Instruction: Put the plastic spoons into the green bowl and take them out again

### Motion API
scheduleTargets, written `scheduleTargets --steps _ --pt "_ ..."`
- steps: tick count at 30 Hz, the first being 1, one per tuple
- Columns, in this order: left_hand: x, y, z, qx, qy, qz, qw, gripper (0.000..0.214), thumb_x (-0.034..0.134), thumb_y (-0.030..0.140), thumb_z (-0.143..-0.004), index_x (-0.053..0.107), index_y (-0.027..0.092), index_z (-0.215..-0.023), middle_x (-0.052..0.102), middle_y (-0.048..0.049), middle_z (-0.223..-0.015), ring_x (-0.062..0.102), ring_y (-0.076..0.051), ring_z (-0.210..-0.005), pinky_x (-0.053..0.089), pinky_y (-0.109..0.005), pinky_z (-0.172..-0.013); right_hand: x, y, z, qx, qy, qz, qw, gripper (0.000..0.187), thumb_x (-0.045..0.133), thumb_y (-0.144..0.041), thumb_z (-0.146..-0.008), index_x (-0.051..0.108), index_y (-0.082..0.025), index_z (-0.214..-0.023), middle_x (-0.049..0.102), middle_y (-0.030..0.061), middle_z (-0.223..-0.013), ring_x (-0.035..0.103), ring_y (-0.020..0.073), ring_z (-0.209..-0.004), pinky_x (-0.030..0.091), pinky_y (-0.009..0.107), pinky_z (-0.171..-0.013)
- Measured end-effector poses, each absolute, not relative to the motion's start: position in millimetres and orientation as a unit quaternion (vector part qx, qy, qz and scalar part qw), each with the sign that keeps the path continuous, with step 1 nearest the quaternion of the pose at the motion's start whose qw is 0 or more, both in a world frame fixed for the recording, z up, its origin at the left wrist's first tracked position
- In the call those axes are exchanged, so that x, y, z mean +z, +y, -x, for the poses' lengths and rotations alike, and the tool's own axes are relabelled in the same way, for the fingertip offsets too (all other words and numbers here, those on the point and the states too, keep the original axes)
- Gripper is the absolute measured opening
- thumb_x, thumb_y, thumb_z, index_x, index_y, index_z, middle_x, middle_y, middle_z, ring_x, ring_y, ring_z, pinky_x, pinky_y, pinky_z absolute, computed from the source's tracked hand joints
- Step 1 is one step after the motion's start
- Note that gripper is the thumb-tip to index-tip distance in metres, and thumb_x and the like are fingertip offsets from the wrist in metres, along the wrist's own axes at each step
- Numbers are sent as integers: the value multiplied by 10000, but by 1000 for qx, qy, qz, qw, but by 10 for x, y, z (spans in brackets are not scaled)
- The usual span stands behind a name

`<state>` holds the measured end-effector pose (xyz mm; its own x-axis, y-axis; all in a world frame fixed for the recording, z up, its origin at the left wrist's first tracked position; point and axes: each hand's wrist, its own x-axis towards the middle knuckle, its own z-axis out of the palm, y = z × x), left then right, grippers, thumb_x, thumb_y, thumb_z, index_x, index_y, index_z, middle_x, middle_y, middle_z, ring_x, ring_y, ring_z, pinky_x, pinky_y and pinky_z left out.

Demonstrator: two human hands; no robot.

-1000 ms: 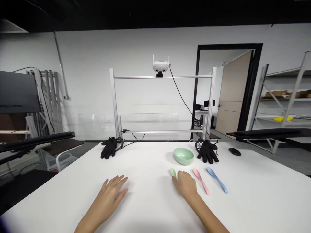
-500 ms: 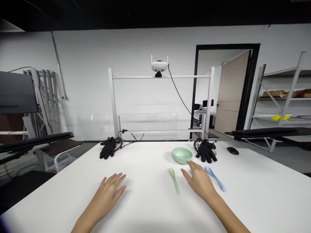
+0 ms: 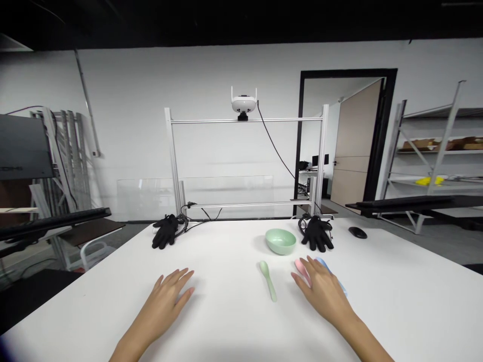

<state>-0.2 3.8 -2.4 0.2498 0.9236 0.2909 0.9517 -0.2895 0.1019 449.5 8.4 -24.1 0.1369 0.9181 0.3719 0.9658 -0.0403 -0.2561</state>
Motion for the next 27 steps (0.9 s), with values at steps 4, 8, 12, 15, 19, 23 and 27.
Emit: scheduleTargets --steps 4,8,12,15,19,23,27 --pt "-25 38 2 -153 -591 791 47 518 374 486 -1039 537 276 -1483 537 -77 -1551 427 -328 -1471 297 -611 -1197 -247 66 -4468 -53 -656 720 220 642 407 -595 -950 577 -218 -1441 516 110 -1552 407 330 -1478 458 465 -1097" --pt "-26 31 3 -157 -589 792 49 511 372 484 -1040 545 282 -1477 542 -80 -1546 438 -329 -1463 299 -616 -1194 -258 58 -4444 -62 -668 709 216 621 386 -574 -968 602 -207 -1421 547 112 -1524 425 336 -1464 481 450 -1067" --pt "-15 21 0 -146 -594 790 47 529 353 484 -1045 529 261 -1492 525 -82 -1560 421 -323 -1475 284 -608 -1206 -281 71 -4438 -50 -661 718 214 636 392 -571 -967 577 -198 -1448 516 113 -1551 408 330 -1476 458 462 -1098" --pt "-8 14 -1 -145 -595 789 47 528 349 481 -1047 524 263 -1495 519 -77 -1566 416 -319 -1479 279 -601 -1211 -296 83 -4436 -45 -662 717 213 644 383 -574 -968 567 -196 -1455 505 115 -1560 394 322 -1485 438 460 -1117" --pt "-1 9 -8 -144 -595 790 43 526 357 481 -1045 526 263 -1493 521 -76 -1564 415 -322 -1479 283 -604 -1209 -292 73 -4428 -45 -663 713 224 623 397 -562 -959 567 -207 -1442 547 117 -1518 425 325 -1459 454 446 -1084" --pt "8 2 -17 -132 -595 791 48 539 342 482 -1051 510 250 -1507 499 -73 -1580 396 -318 -1491 273 -600 -1215 -251 74 -4447 -44 -674 696 245 558 387 -557 -962 628 -219 -1335 645 136 -1370 596 319 -1260 511 396 -927" --pt "4 -11 -21 -129 -596 791 48 531 345 485 -1050 517 262 -1501 508 -68 -1574 406 -315 -1486 285 -594 -1212 -231 156 -4508 -46 -640 733 227 523 359 -574 -967 692 -212 -1142 718 141 -1112 686 286 -964 504 352 -739"
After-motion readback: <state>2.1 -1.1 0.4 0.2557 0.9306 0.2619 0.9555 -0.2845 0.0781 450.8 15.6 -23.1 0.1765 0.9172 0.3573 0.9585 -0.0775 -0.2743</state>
